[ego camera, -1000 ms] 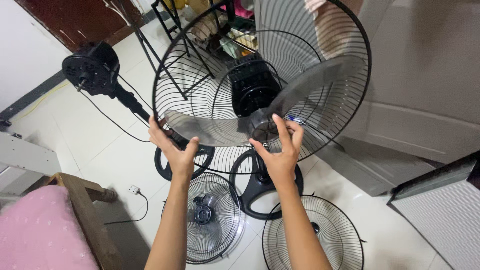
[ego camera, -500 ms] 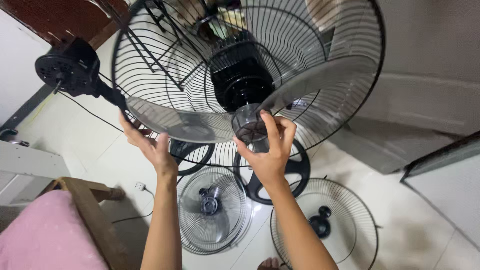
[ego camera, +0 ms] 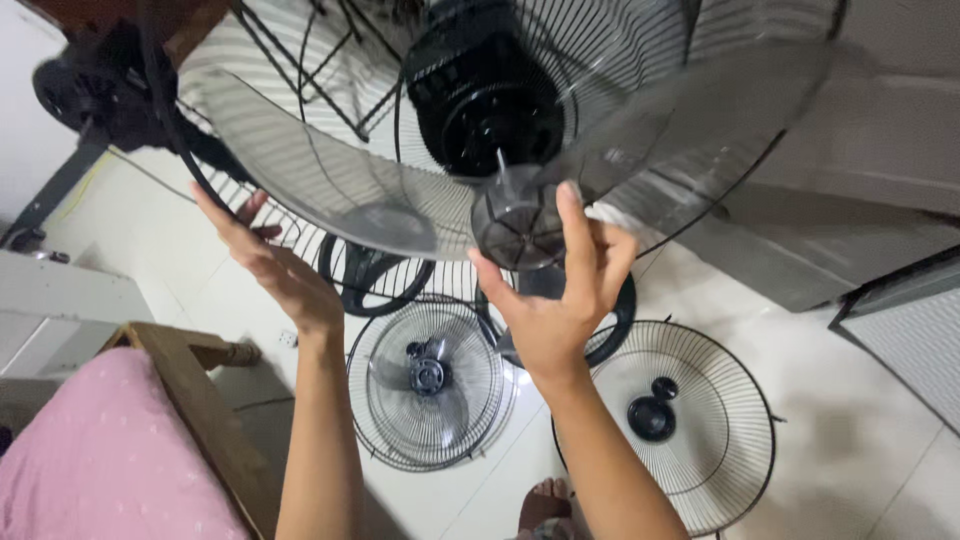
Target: The person assembles a standing electric fan by attaching the front grille, inserting the fan blade onto the motor shaft, securing it with a nut, and then attaching the rear grille. The person handles the fan components by hand without tools.
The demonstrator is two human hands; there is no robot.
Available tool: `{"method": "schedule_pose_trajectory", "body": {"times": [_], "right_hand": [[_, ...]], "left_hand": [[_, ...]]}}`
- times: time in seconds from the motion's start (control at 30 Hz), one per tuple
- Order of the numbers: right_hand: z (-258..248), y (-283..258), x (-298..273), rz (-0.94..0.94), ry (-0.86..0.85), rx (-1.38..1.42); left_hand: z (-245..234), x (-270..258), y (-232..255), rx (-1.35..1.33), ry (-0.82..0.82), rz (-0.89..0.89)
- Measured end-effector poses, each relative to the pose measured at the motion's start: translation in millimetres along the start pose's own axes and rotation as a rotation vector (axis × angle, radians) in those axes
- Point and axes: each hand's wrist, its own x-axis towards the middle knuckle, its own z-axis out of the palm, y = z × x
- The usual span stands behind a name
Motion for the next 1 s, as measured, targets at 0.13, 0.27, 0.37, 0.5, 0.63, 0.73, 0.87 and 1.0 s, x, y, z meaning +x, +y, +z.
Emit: {"method": "schedule_pose_trajectory", "body": {"times": [0.13,0.27,0.37,0.5,0.63,0.73,0.87,1.0], "right_hand": [[-1.1,-11.5,-2.0,-0.009,-0.030,0.018],[1.8,-12.1,1.2,-0.005,-0.027,-0.010],[4.4,-4.3,-1.0,-0.025,-0.015,-0.018],[4.8,13.7,-7.5,-0.013,0.015,-0.036],[7.9,32.6,-15.5,0.051,0.017,0.233],[12.9,43.7,-20.9,0.020,0.007,0.280],[16.5,49.8,-28.7,0.075,0.013,0.353],[20.5,49.7,-29.8,0.016,0.014,0.270]], "left_hand": [[-2.6,-1.2,-1.3,-0.043,-0.024,-0.021],[-1.8,1.4,-0.9,-0.043,-0.031,-0.007],[-3.2,1.4,-4.1,0.010,-0.022,0.017],[-3.6,0.1,-7.3,0.024,-0.016,0.038],[-2.0,-1.2,-3.4,0.053,-0.011,0.010],[-0.1,-3.2,-0.6,-0.065,-0.029,-0.024],[-1.1,-4.6,-6.5,-0.079,-0.025,-0.044],[-8.0,-8.4,-22.2,-0.204,-0.076,-0.065]]}}
